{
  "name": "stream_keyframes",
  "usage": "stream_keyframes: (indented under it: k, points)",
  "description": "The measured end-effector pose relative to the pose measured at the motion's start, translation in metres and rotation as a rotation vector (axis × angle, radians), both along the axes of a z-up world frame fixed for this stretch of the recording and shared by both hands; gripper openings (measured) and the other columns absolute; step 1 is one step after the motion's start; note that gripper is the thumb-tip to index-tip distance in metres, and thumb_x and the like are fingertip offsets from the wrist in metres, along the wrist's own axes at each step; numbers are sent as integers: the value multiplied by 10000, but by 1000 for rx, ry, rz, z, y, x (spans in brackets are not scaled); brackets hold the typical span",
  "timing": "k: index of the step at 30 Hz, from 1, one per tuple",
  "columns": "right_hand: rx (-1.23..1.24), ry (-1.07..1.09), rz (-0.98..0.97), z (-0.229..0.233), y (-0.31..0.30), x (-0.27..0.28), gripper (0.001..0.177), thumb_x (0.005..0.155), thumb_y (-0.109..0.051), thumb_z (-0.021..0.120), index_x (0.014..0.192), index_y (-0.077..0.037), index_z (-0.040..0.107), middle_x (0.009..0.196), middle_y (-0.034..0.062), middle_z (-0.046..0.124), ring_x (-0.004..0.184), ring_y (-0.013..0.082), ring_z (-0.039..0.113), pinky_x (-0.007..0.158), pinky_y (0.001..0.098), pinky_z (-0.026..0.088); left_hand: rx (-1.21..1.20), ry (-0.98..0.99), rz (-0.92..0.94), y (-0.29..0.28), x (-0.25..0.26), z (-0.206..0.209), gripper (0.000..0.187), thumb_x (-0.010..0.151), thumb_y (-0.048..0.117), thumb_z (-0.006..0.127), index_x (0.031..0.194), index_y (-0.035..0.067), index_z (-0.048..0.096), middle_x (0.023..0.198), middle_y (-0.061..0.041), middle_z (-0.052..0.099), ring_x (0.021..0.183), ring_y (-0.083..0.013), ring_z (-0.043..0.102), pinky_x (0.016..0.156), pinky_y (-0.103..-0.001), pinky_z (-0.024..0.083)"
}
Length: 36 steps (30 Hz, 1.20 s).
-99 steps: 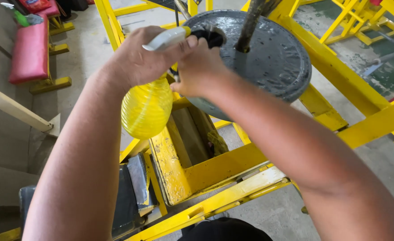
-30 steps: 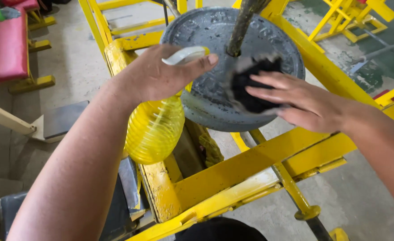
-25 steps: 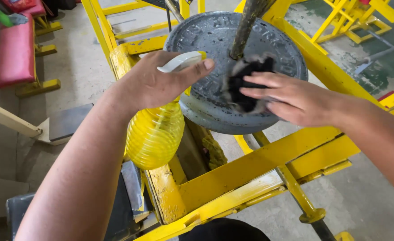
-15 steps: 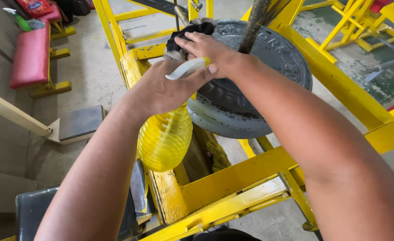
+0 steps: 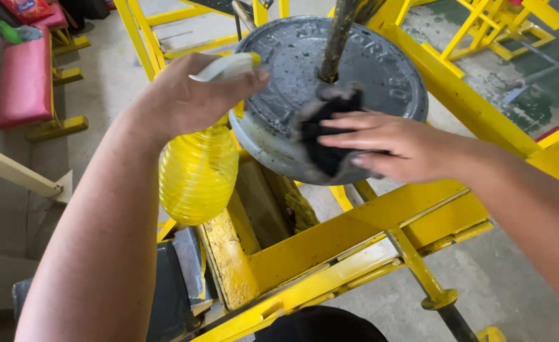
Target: Cleaning and wiping down a yellow leg press machine and weight plates in a gym.
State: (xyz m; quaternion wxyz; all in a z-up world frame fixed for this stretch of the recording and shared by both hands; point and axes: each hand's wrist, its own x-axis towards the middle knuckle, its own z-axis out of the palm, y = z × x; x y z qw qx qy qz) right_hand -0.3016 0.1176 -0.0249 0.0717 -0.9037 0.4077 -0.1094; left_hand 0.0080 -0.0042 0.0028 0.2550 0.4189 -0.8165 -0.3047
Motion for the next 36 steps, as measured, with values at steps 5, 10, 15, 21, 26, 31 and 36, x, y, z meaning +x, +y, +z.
stream_keyframes:
  k: [5, 10, 15, 21, 26, 31, 36]
  points:
    - [-200, 149, 166, -20, -102, 90, 556, 1035, -259, 565, 1557, -140, 417, 1615, 239, 327, 1492, 404, 319, 1198, 502, 298, -673, 72, -259, -21, 33, -20, 617, 1130, 630, 475, 1374, 116, 714, 1241, -126, 738, 1074, -298, 634, 933, -402, 458]
    - [-63, 186, -301, -23, -186, 164, 554, 967, -264, 541, 1458, -16, 476, 1527, 284, 430, 1473, 436, 374, 1234, 533, 315, -2, 5, 165, 19, 36, 13, 747, 881, 746, 440, 1214, 144, 731, 1117, -142, 770, 1109, -229, 696, 1001, -369, 504]
    - [-525, 448, -832, -62, -206, 203, 956, 752, -601, 575, 1446, 42, 441, 1430, 367, 422, 1256, 595, 441, 797, 724, 512, -69, 126, 143, -16, 31, -12, 778, 946, 766, 487, 1316, 104, 663, 1246, -165, 703, 1179, -252, 626, 1014, -390, 466]
    - [-456, 543, -907, -66, -205, 211, 696, 1028, -513, 384, 1360, 85, 513, 1249, 278, 501, 1116, 502, 522, 623, 638, 593, -80, 267, 0, -19, 31, -4, 798, 915, 782, 461, 1324, 134, 685, 1287, -72, 684, 1151, -186, 593, 1015, -347, 425]
    - [-505, 569, -905, -77, -193, 210, 675, 1004, -507, 355, 1337, 60, 507, 1178, 276, 505, 1064, 471, 515, 559, 622, 595, 25, 249, 38, -9, 31, 2, 795, 866, 786, 448, 1297, 164, 691, 1253, -44, 712, 1108, -181, 615, 991, -338, 446]
    - [-882, 530, -772, -70, -138, 199, 392, 905, -269, 507, 1270, -144, 576, 1082, 208, 595, 902, 414, 628, 465, 576, 592, -297, 140, 12, -27, 32, -7, 733, 998, 748, 438, 1353, 158, 690, 1288, -88, 640, 1211, -197, 440, 981, -426, 309]
    - [-1065, 585, -580, -50, -43, 152, 399, 958, -234, 565, 1314, -76, 651, 935, 96, 589, 776, 220, 602, 444, 363, 530, -134, 224, -179, 4, 4, 16, 689, 958, 720, 482, 1217, 123, 706, 1108, -55, 749, 1026, -185, 646, 931, -359, 507]
